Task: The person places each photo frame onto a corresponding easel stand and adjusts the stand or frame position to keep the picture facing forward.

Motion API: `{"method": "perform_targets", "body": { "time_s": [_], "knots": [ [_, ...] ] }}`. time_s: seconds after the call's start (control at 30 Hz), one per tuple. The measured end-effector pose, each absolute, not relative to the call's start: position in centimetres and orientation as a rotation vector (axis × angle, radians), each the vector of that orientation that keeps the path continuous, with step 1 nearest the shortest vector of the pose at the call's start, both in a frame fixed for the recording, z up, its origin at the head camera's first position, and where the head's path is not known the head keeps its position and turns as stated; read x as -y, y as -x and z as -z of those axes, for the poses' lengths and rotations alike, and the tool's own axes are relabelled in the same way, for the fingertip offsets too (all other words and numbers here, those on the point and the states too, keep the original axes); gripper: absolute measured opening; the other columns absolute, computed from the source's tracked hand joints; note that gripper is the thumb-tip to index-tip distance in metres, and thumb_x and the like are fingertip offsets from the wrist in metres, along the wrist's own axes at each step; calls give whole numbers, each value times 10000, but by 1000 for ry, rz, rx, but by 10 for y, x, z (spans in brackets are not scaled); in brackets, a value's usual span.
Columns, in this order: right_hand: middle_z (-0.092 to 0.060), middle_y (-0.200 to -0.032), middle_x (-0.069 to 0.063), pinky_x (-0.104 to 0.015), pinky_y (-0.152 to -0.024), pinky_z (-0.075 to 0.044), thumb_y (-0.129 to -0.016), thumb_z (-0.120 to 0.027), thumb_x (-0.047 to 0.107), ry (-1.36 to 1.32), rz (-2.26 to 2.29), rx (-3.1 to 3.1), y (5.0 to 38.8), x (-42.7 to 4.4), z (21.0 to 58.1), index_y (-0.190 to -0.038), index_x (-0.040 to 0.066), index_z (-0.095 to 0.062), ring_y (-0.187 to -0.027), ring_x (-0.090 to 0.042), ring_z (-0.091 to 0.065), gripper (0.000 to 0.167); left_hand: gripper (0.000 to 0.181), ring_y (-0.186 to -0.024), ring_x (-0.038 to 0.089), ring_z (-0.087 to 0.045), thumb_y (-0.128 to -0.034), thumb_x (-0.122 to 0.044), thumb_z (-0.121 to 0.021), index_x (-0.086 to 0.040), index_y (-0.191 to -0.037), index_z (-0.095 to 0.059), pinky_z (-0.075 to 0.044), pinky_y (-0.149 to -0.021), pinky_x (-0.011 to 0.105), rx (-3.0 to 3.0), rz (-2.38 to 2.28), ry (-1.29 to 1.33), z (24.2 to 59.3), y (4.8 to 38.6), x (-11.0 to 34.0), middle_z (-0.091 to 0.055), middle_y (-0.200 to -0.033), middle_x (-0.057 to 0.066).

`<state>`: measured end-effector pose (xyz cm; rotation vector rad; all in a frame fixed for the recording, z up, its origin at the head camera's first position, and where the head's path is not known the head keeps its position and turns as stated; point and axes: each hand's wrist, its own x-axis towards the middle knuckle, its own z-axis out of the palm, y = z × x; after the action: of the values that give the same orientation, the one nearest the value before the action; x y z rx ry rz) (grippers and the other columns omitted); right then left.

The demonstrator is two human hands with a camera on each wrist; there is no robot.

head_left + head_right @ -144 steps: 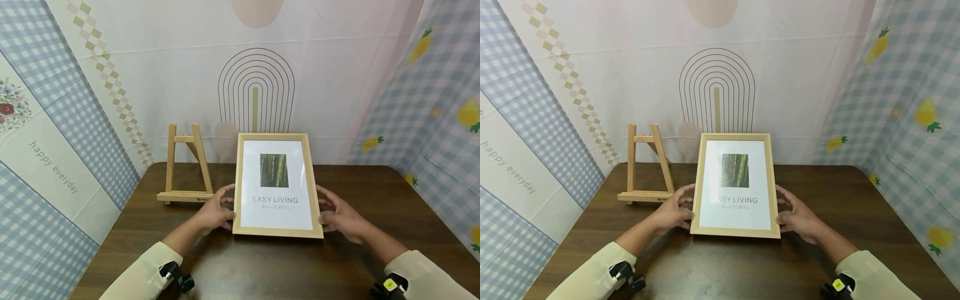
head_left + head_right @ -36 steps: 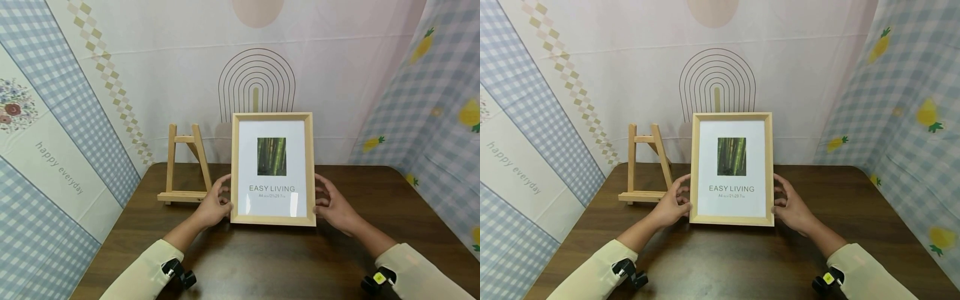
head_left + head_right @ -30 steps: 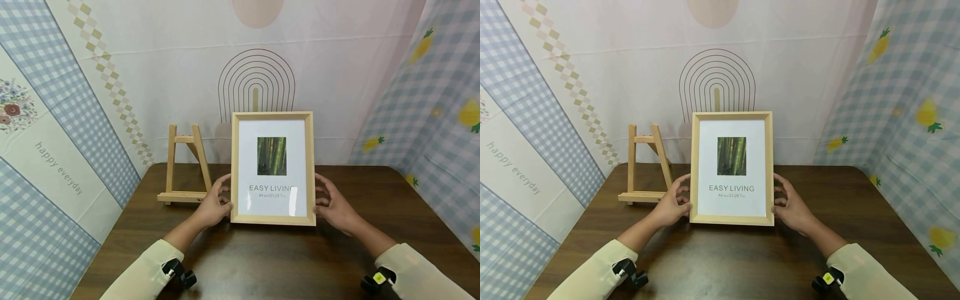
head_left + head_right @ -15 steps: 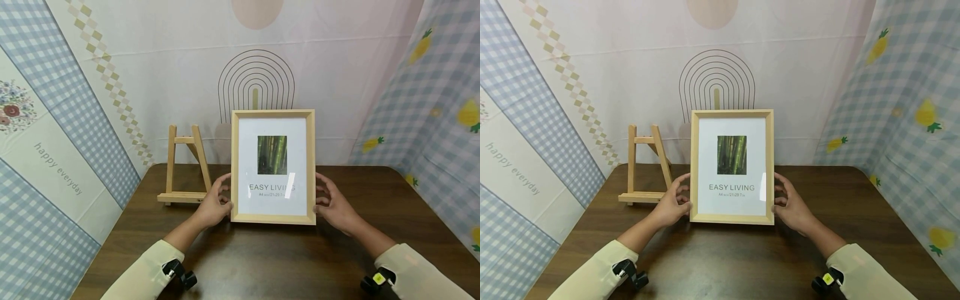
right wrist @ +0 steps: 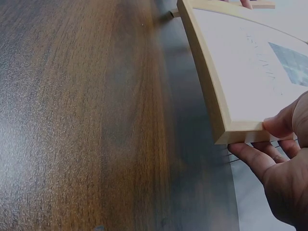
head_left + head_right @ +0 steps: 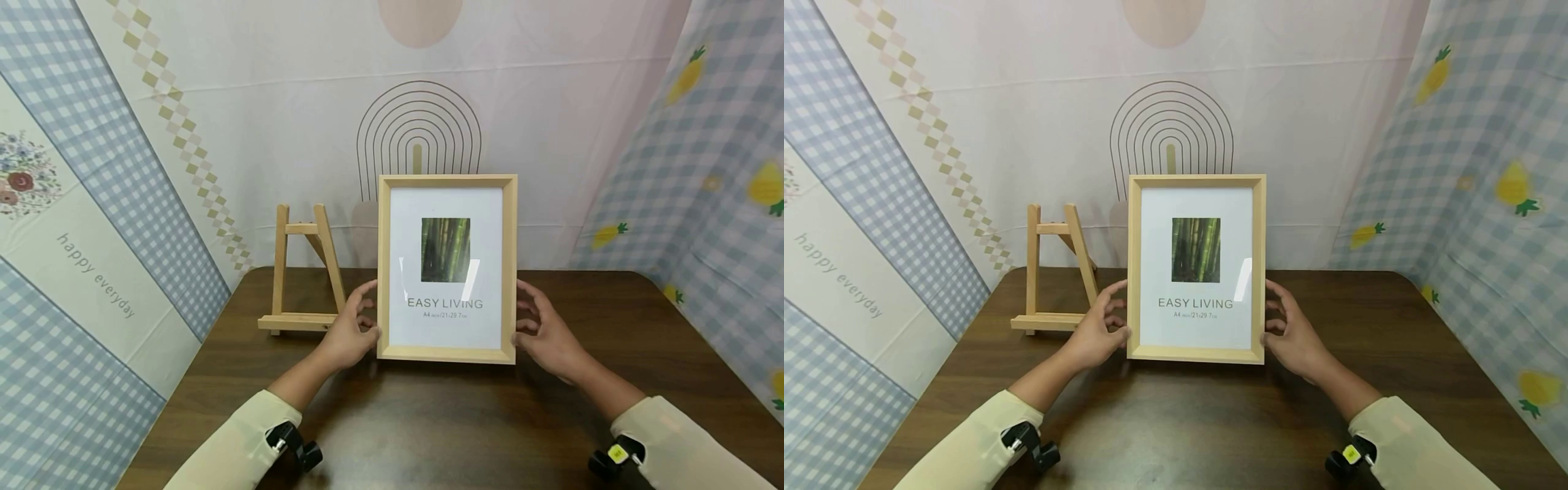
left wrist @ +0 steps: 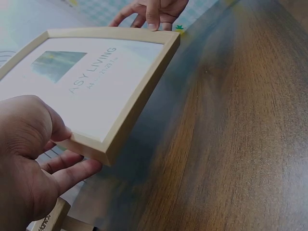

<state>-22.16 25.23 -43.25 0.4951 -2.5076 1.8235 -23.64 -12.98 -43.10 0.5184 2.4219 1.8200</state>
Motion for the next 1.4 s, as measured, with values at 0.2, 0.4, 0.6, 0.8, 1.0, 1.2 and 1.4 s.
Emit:
{"method": "perform_targets", "body": {
  "time_s": [0.2, 0.4, 0.6, 0.8, 1.0, 1.2, 1.4],
  "knots": [
    [-359, -1473, -298, -450, -715, -590, -869, -591, -202, -487, -1822, 2499, 221, -252, 431, -1646, 201, -110, -1070, -451, -605, 999, 828, -983, 310, -595, -941, 98, -597, -264, -1601, -253, -593, -675, 409, -2449, -1807, -555, 431, 237, 130, -484, -1383, 192],
    [-381, -1455, -299, -437, -718, -589, -853, -592, -213, -504, -1801, 2478, 222, -251, 431, -1641, 182, -129, -1060, -456, -605, 995, 826, -1000, 312, -593, -945, 91, -599, -275, -1600, -254, -591, -682, 389, -2464, -1798, -551, 430, 239, 129, -487, -1387, 175],
    [-396, -1442, -292, -408, -715, -584, -847, -593, -217, -502, -1780, 2470, 223, -251, 431, -1637, 179, -139, -1060, -452, -602, 993, 828, -992, 313, -596, -941, 99, -601, -262, -1602, -257, -583, -700, 395, -2488, -1788, -570, 430, 240, 129, -505, -1368, 175],
    [-414, -1432, -285, -346, -730, -578, -838, -604, -215, -498, -1750, 2464, 223, -249, 431, -1634, 174, -153, -1071, -446, -594, 994, 834, -993, 306, -596, -935, 102, -609, -272, -1596, -262, -573, -708, 381, -2525, -1772, -575, 430, 240, 129, -515, -1353, 162],
    [-425, -1418, -286, -331, -725, -573, -835, -604, -215, -505, -1733, 2445, 223, -248, 432, -1630, 173, -166, -1059, -443, -589, 986, 833, -997, 294, -599, -933, 107, -604, -260, -1595, -257, -561, -712, 361, -2543, -1767, -589, 427, 238, 129, -512, -1354, 164],
    [-433, -1405, -284, -326, -719, -574, -830, -605, -217, -494, -1724, 2438, 224, -248, 431, -1627, 179, -174, -1057, -442, -586, 989, 840, -992, 297, -604, -925, 120, -604, -251, -1595, -256, -560, -708, 356, -2552, -1770, -600, 425, 239, 128, -521, -1355, 174],
    [-432, -1412, -279, -334, -735, -577, -832, -607, -218, -498, -1724, 2439, 224, -247, 429, -1631, 197, -173, -1079, -442, -585, 999, 851, -991, 322, -601, -918, 129, -607, -256, -1595, -263, -550, -726, 374, -2541, -1793, -603, 423, 239, 128, -533, -1353, 184]
  ]
}}
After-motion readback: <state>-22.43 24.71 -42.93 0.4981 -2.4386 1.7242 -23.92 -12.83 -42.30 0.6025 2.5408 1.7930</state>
